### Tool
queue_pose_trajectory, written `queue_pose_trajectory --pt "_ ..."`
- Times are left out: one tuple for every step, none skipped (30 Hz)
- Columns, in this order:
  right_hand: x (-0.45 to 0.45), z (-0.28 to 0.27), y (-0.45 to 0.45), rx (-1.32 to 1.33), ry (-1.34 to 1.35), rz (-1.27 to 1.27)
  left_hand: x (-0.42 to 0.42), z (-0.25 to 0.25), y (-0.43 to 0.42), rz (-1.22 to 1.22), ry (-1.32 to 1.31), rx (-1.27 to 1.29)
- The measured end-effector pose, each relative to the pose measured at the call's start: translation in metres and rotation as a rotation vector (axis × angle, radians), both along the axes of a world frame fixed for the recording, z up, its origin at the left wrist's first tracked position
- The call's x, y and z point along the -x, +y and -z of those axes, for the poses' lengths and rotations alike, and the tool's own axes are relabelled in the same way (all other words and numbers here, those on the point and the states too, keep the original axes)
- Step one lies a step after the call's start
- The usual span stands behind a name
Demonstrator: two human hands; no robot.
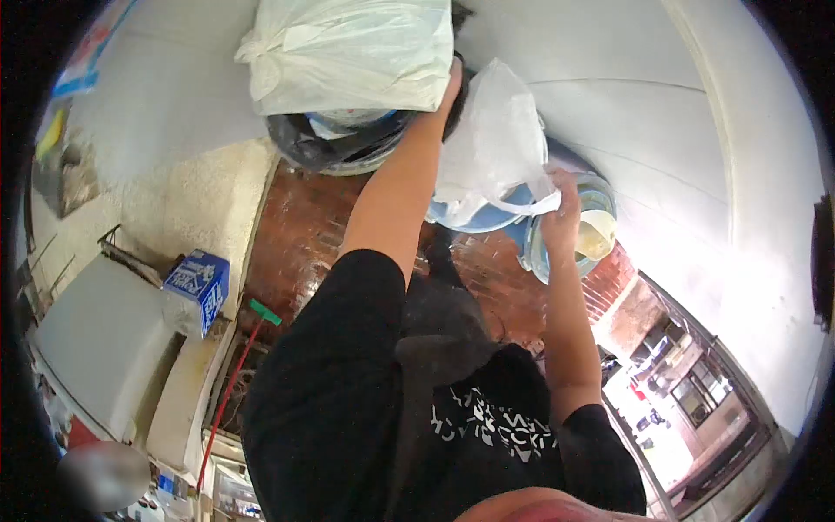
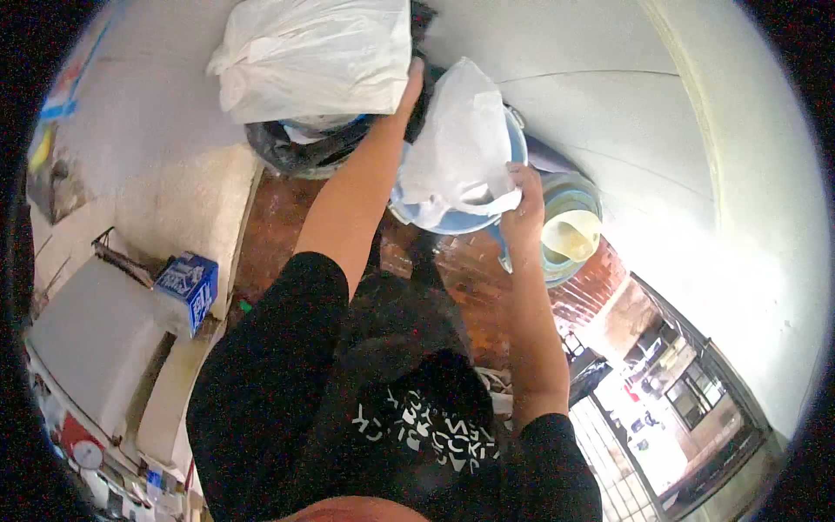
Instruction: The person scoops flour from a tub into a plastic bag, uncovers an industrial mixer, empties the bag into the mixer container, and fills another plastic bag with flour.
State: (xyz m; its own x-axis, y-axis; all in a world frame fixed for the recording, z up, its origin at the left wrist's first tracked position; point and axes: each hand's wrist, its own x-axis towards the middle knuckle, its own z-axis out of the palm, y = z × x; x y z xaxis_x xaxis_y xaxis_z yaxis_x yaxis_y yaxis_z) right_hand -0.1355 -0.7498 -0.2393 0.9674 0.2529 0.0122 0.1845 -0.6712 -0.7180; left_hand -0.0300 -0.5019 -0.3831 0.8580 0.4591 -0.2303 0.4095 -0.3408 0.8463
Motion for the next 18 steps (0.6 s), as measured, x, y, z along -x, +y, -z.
queue_pose_trajectory --pt "0.001 0.002 -0.003 -0.034 0.037 0.035 -0.005 0.007 0.002 0.054 0.033 -0.035" --pt "0.004 0.004 -0.005 -0.068 0.073 0.072 -0.010 0.020 0.002 0.053 0.018 -0.101" --pt "0.006 0.002 -0.004 -0.058 0.030 0.058 -0.015 0.036 0.002 0.030 -0.007 -0.168" --pt "0.009 0.002 -0.007 -0.055 0.021 0.037 -0.021 0.051 0.003 0.007 -0.023 -0.218" --pt "0.009 0.005 -0.011 -0.054 0.009 0.014 -0.025 0.067 0.004 -0.018 -0.037 -0.267" --pt "0.011 0.007 -0.015 -0.052 0.000 -0.009 -0.031 0.081 0.005 -0.042 -0.047 -0.294" --pt "0.012 0.008 -0.019 -0.064 0.054 -0.025 -0.036 0.096 0.012 -0.055 -0.032 -0.309" --pt "0.014 0.013 -0.024 -0.068 0.055 -0.012 -0.043 0.111 0.017 -0.065 -0.022 -0.311" --pt "0.018 0.019 -0.028 -0.075 0.060 0.003 -0.050 0.124 0.021 -0.069 -0.012 -0.312" --pt "0.021 0.025 -0.031 -0.082 0.065 0.019 -0.056 0.133 0.025 -0.073 -0.004 -0.308" --pt "0.021 0.027 -0.033 -0.093 0.090 0.014 -0.064 0.143 0.027 -0.072 0.003 -0.300" --pt "0.024 0.033 -0.037 -0.101 0.114 0.021 -0.068 0.156 0.031 -0.081 0.006 -0.298" --pt "0.027 0.038 -0.041 -0.109 0.136 0.027 -0.078 0.166 0.035 -0.094 0.007 -0.283" --pt "0.028 0.044 -0.045 -0.119 0.158 0.032 -0.081 0.175 0.040 -0.103 0.010 -0.286" --pt "0.029 0.045 -0.047 -0.094 0.171 0.031 -0.088 0.181 0.043 -0.120 0.007 -0.272" --pt "0.033 0.045 -0.048 -0.110 0.181 0.048 -0.093 0.181 0.044 -0.141 0.005 -0.260" --pt "0.035 0.045 -0.047 -0.129 0.188 0.065 -0.094 0.176 0.044 -0.174 0.002 -0.255" --pt "0.035 0.046 -0.047 -0.156 0.184 0.081 -0.095 0.166 0.041 -0.214 -0.013 -0.260"
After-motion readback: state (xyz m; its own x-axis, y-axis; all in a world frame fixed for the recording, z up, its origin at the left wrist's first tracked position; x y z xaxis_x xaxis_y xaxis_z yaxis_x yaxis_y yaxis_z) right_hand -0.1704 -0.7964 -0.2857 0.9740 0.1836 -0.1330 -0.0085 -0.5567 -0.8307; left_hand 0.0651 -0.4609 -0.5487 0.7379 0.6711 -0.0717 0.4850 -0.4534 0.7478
